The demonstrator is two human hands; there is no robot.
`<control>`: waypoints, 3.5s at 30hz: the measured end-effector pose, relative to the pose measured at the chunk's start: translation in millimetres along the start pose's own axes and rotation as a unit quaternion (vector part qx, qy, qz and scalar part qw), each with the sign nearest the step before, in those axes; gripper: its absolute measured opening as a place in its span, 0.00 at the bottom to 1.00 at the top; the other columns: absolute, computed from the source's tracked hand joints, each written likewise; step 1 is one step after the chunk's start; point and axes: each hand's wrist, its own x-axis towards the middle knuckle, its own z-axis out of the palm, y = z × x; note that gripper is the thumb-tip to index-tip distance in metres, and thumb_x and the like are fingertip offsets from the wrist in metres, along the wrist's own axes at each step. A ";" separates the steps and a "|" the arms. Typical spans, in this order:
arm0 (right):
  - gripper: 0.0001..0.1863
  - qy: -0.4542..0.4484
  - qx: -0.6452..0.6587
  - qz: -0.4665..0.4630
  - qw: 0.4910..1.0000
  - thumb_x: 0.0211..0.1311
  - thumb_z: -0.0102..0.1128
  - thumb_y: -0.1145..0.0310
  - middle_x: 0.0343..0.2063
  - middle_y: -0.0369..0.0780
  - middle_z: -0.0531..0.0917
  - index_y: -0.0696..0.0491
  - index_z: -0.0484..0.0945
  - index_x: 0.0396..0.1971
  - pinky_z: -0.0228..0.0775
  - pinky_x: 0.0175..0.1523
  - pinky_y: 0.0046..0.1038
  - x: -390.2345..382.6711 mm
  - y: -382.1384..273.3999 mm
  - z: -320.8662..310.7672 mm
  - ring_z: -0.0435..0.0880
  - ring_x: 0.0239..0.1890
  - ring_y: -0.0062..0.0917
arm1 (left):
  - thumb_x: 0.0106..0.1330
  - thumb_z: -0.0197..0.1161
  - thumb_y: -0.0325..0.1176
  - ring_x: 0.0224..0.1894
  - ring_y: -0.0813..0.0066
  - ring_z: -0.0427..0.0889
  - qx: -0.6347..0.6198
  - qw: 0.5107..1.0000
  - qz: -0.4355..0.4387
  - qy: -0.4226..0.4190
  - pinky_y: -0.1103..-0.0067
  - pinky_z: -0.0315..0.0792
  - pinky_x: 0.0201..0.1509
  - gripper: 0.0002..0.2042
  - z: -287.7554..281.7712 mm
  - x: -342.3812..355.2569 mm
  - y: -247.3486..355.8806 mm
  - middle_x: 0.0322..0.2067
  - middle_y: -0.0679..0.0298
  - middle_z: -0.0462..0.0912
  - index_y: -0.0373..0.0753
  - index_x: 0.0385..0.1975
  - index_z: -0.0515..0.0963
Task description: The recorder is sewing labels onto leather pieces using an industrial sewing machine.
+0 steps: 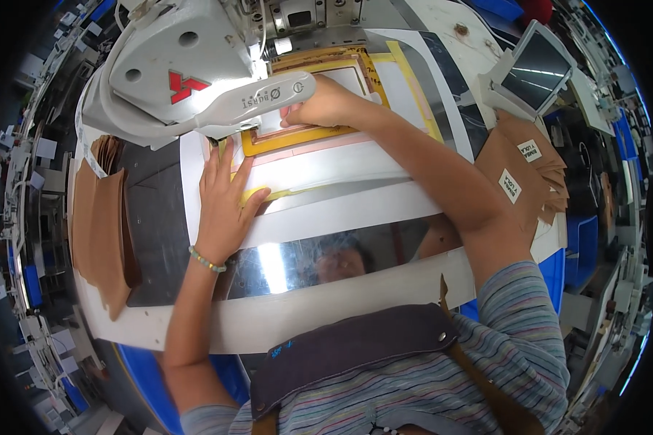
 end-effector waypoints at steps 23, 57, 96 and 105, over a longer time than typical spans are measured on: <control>0.02 -0.029 -0.231 0.021 0.972 0.55 0.72 0.73 0.24 0.36 0.87 0.54 0.89 0.27 0.76 0.39 0.28 -60.8 11.4 -93.1 0.86 0.30 0.21 | 0.74 0.60 0.62 0.82 0.42 0.52 0.047 0.999 0.025 -0.002 0.51 0.41 0.84 0.38 12.9 15.1 -8.1 0.79 0.42 0.59 0.34 0.71 0.74; 0.08 -0.088 -0.387 0.006 0.918 0.62 0.57 0.73 0.28 0.48 0.85 0.55 0.84 0.27 0.75 0.50 0.39 -48.7 -1.9 -51.2 0.86 0.36 0.39 | 0.75 0.57 0.63 0.81 0.44 0.56 0.050 0.998 0.033 0.037 0.52 0.44 0.84 0.37 20.1 14.9 -9.9 0.78 0.43 0.62 0.36 0.69 0.76; 0.09 0.082 -0.034 -0.198 0.976 0.72 0.55 0.81 0.49 0.44 0.88 0.59 0.84 0.43 0.77 0.59 0.27 -99.4 -22.9 -0.5 0.87 0.52 0.28 | 0.65 0.66 0.25 0.44 0.60 0.88 0.219 0.938 -0.046 0.264 0.66 0.82 0.51 0.06 -60.5 -91.9 -87.9 0.44 0.60 0.91 0.36 0.39 0.88; 0.09 0.057 -0.301 -0.360 0.881 0.63 0.68 0.73 0.45 0.38 0.85 0.54 0.86 0.43 0.80 0.50 0.36 -87.5 -77.2 60.2 0.86 0.47 0.33 | 0.63 0.65 0.27 0.53 0.60 0.85 0.195 0.968 -0.007 0.160 0.67 0.81 0.56 0.20 -43.3 -106.2 -37.6 0.58 0.60 0.86 0.36 0.57 0.83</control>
